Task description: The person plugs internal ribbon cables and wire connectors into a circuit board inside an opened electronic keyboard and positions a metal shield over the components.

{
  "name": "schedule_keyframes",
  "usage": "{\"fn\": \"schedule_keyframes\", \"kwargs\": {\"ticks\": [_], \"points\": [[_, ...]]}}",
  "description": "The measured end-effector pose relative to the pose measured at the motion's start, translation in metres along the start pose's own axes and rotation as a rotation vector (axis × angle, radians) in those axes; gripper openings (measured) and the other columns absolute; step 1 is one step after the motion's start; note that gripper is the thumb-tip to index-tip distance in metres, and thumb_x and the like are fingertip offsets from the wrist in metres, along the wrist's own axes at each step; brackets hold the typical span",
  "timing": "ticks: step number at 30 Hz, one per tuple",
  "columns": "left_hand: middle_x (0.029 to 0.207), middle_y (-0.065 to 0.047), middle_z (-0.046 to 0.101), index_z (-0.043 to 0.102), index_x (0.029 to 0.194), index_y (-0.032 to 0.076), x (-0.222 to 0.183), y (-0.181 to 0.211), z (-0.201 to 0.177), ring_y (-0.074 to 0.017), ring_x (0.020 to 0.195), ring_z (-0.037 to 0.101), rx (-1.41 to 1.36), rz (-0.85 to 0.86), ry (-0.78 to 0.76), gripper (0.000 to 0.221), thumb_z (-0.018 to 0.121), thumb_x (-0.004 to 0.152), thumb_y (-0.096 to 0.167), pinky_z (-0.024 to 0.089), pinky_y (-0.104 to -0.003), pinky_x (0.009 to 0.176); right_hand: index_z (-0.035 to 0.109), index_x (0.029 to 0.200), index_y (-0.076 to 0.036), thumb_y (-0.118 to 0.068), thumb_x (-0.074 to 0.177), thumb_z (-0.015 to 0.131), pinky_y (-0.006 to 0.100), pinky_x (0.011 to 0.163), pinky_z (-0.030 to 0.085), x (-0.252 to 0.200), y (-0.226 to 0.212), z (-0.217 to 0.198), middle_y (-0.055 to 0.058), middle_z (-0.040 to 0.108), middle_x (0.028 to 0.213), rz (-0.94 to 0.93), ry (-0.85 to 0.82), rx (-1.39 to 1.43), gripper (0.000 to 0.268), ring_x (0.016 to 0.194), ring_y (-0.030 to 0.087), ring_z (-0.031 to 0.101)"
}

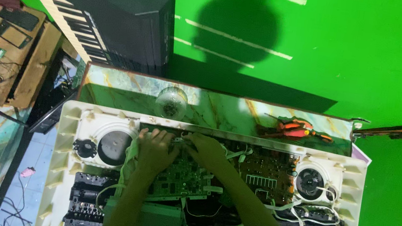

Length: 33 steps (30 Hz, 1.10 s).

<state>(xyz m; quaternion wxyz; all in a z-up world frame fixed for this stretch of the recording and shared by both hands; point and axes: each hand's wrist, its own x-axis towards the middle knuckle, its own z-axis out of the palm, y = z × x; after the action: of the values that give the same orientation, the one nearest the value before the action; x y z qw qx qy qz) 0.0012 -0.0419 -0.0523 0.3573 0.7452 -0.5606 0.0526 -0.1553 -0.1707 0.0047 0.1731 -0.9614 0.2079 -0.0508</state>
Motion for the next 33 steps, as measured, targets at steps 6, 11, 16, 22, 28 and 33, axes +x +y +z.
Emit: {"fn": "schedule_keyframes", "kwargs": {"ticks": [6, 11, 16, 22, 28, 33], "points": [[0.098, -0.004, 0.068, 0.072, 0.103, 0.011, 0.002, 0.005, -0.012, -0.0263, 0.104, 0.059, -0.083, -0.034, -0.020, 0.035, 0.075, 0.077, 0.033, 0.032, -0.056, 0.106, 0.070, 0.115, -0.013, -0.030, 0.094, 0.069, 0.043, 0.076, 0.058, 0.003, -0.003, 0.007, 0.011, 0.072, 0.109, -0.138, 0.230, 0.022, 0.027, 0.091, 0.033, 0.071], [0.099, -0.005, 0.068, 0.073, 0.104, 0.009, 0.006, 0.005, -0.013, -0.0264, 0.103, 0.059, -0.079, -0.048, -0.070, 0.038, 0.075, 0.074, 0.034, 0.031, -0.057, 0.104, 0.068, 0.110, -0.008, -0.027, 0.094, 0.068, 0.044, 0.069, 0.058, 0.007, -0.007, 0.004, 0.013, 0.070, 0.101, -0.097, 0.135, -0.046, 0.025, 0.082, 0.034, 0.070], [0.100, -0.005, 0.069, 0.074, 0.105, 0.009, 0.002, 0.003, -0.012, -0.0258, 0.103, 0.059, -0.098, -0.065, -0.103, 0.037, 0.074, 0.076, 0.033, 0.032, -0.057, 0.105, 0.068, 0.108, -0.007, -0.029, 0.091, 0.070, 0.048, 0.065, 0.057, 0.003, -0.004, -0.004, 0.016, 0.070, 0.097, 0.002, 0.184, -0.123, 0.028, 0.079, 0.036, 0.070], [0.100, -0.006, 0.069, 0.073, 0.104, 0.009, 0.005, 0.001, -0.009, -0.0265, 0.104, 0.059, -0.074, -0.043, -0.070, 0.038, 0.075, 0.075, 0.033, 0.031, -0.058, 0.104, 0.068, 0.113, -0.011, -0.031, 0.095, 0.068, 0.046, 0.070, 0.058, 0.011, -0.012, 0.005, 0.012, 0.071, 0.100, -0.006, 0.021, -0.076, 0.027, 0.083, 0.035, 0.071], [0.097, -0.006, 0.068, 0.073, 0.103, 0.009, 0.005, 0.004, -0.013, -0.0271, 0.102, 0.059, -0.134, -0.032, -0.032, 0.036, 0.076, 0.075, 0.031, 0.032, -0.057, 0.102, 0.065, 0.110, -0.005, -0.030, 0.081, 0.074, 0.047, 0.068, 0.058, 0.003, -0.005, -0.006, 0.016, 0.069, 0.101, -0.016, 0.057, -0.123, 0.039, 0.082, 0.037, 0.070], [0.094, -0.005, 0.067, 0.073, 0.098, 0.010, 0.006, 0.001, -0.012, -0.0275, 0.100, 0.059, -0.130, -0.029, -0.010, 0.032, 0.077, 0.074, 0.031, 0.033, -0.057, 0.099, 0.066, 0.110, -0.010, -0.032, 0.092, 0.069, 0.047, 0.068, 0.056, 0.010, -0.006, 0.004, 0.013, 0.070, 0.097, 0.005, 0.026, -0.071, 0.028, 0.078, 0.035, 0.070]]}}
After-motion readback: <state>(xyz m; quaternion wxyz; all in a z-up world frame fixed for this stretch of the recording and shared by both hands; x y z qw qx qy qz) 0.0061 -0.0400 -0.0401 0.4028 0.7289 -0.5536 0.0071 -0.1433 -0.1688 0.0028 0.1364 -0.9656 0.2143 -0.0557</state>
